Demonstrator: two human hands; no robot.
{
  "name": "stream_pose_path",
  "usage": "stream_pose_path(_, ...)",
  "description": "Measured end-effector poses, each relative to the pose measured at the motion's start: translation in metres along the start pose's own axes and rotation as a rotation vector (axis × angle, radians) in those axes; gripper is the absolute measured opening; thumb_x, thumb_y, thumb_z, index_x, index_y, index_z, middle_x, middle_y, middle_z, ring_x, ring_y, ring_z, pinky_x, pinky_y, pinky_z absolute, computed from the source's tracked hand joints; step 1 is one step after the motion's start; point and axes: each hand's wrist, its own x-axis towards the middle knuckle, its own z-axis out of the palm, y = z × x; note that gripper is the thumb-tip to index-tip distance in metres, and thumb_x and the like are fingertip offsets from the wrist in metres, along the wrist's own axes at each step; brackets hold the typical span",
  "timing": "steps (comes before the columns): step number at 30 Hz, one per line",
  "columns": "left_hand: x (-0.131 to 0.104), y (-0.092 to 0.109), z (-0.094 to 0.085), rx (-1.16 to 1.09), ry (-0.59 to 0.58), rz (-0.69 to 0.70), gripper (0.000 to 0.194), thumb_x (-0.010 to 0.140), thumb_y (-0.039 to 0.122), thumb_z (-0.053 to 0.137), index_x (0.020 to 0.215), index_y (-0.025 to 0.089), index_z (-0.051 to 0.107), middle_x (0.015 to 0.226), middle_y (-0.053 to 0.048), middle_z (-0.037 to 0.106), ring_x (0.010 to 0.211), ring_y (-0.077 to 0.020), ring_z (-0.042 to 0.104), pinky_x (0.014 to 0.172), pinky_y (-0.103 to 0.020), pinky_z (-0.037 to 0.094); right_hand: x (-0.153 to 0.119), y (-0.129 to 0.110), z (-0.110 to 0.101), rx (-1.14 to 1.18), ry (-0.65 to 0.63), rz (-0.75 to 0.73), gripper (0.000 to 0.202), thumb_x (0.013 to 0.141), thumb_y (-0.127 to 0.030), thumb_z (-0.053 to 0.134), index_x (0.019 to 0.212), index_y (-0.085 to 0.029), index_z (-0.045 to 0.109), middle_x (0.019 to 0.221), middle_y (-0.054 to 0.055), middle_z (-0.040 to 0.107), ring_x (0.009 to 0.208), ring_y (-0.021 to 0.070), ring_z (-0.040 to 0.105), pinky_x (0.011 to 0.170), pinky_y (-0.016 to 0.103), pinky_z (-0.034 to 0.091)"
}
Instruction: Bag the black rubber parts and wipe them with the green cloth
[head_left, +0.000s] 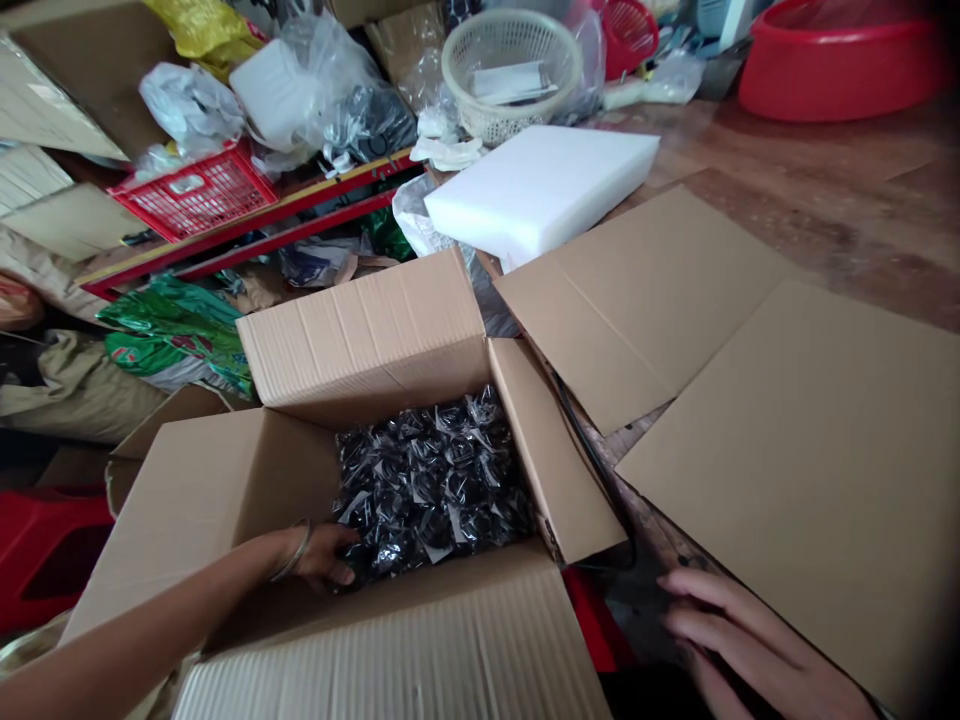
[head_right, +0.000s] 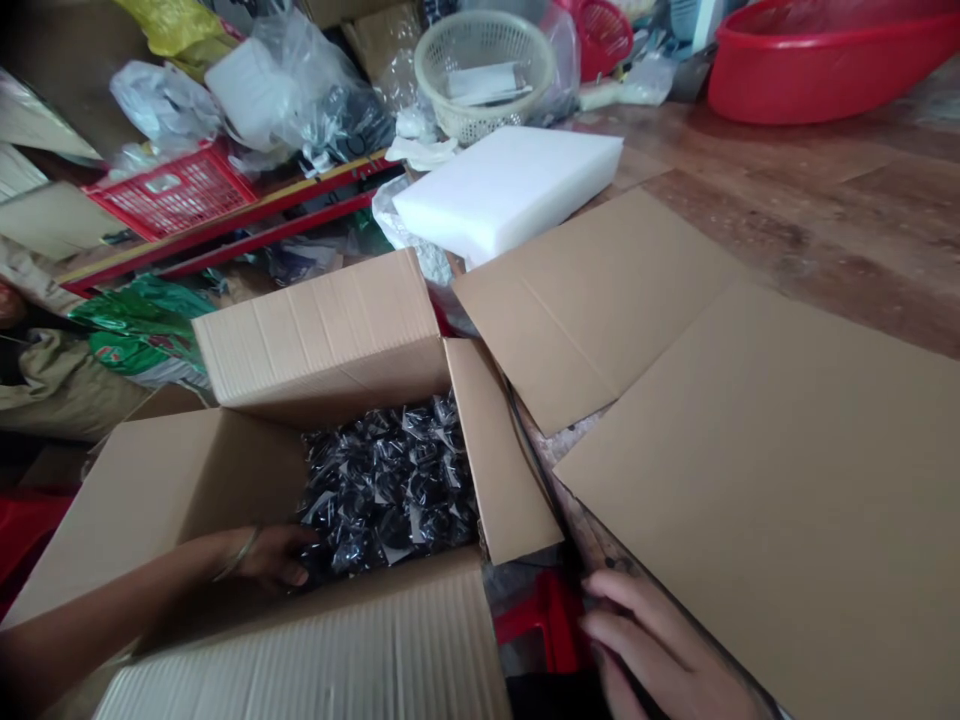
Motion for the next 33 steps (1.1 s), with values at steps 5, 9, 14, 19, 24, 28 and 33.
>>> stream_pose_path(5,-0.008,0.014,0.007,0.164,0.199,-0.027,0.075,0.061,0.058,0.067,0.120,0.012,0.061,0.125,-0.021,0.062,0.118,-0.0413,0.056,0.098,-0.048,0.044,0.004,-0.003,-0.003,-0.027,-0.034,-0.019,0.023,0.084,-0.015,0.055,0.104,-0.022,0.065,0.119,0.007,0.061,0.102,0.0133,0.066,0.090,0.015,0.051)
stream_pose_path(9,-0.008,0.024,0.018,0.216,0.293,-0.090,0.061,0.069,0.052,0.066,0.114,0.011,0.064,0.116,-0.022,0.065,0.111,-0.0384,0.060,0.093,-0.049,0.047,0.010,-0.006,-0.005,-0.067,-0.064,-0.052,0.020,0.085,-0.016,0.052,0.101,-0.021,0.064,0.117,0.008,0.060,0.102,0.0125,0.065,0.088,0.013,0.051)
stream_pose_path(14,-0.003,0.022,0.021,0.140,0.312,-0.090,0.049,0.073,0.035,0.065,0.117,0.015,0.059,0.105,-0.013,0.068,0.100,-0.0296,0.065,0.090,-0.048,0.049,0.012,-0.007,-0.007,-0.106,-0.100,-0.058,0.018,0.085,-0.020,0.052,0.100,-0.020,0.063,0.119,0.009,0.058,0.106,0.0142,0.063,0.089,0.016,0.051)
stream_pose_path(19,0.000,0.011,0.013,-0.107,0.131,-0.002,0.056,0.061,0.047,0.066,0.111,0.022,0.058,0.085,-0.006,0.067,0.080,-0.0320,0.068,0.064,-0.041,0.055,0.010,-0.006,-0.006,-0.120,-0.123,-0.057,0.017,0.086,-0.020,0.052,0.100,-0.021,0.063,0.119,0.010,0.056,0.107,0.0140,0.061,0.090,0.016,0.050)
stream_pose_path(24,0.000,0.015,0.007,-0.315,0.074,0.025,0.053,0.047,0.035,0.072,0.094,0.019,0.056,0.068,0.001,0.057,0.068,-0.0299,0.066,0.066,-0.046,0.054,0.011,-0.005,-0.006,-0.111,-0.114,-0.090,0.018,0.086,-0.018,0.052,0.102,-0.020,0.062,0.118,0.011,0.057,0.106,0.0129,0.063,0.087,0.014,0.050)
stream_pose_path(28,-0.010,0.024,-0.009,-0.503,0.001,0.093,0.044,0.056,0.038,0.072,0.093,0.021,0.054,0.066,0.003,0.056,0.055,-0.0236,0.063,0.063,-0.046,0.054,0.012,-0.006,-0.007,-0.098,-0.141,-0.076,0.017,0.087,-0.020,0.052,0.102,-0.020,0.061,0.118,0.012,0.056,0.107,0.0130,0.062,0.084,0.013,0.051)
stream_pose_path(33,-0.022,0.045,-0.028,-0.788,-0.147,0.292,0.046,0.068,0.045,0.073,0.103,0.023,0.053,0.081,0.002,0.062,0.070,-0.0180,0.065,0.071,-0.038,0.055,0.012,-0.007,-0.008,-0.079,-0.151,-0.078,0.018,0.087,-0.019,0.052,0.102,-0.019,0.060,0.119,0.014,0.056,0.108,0.0138,0.062,0.084,0.013,0.051)
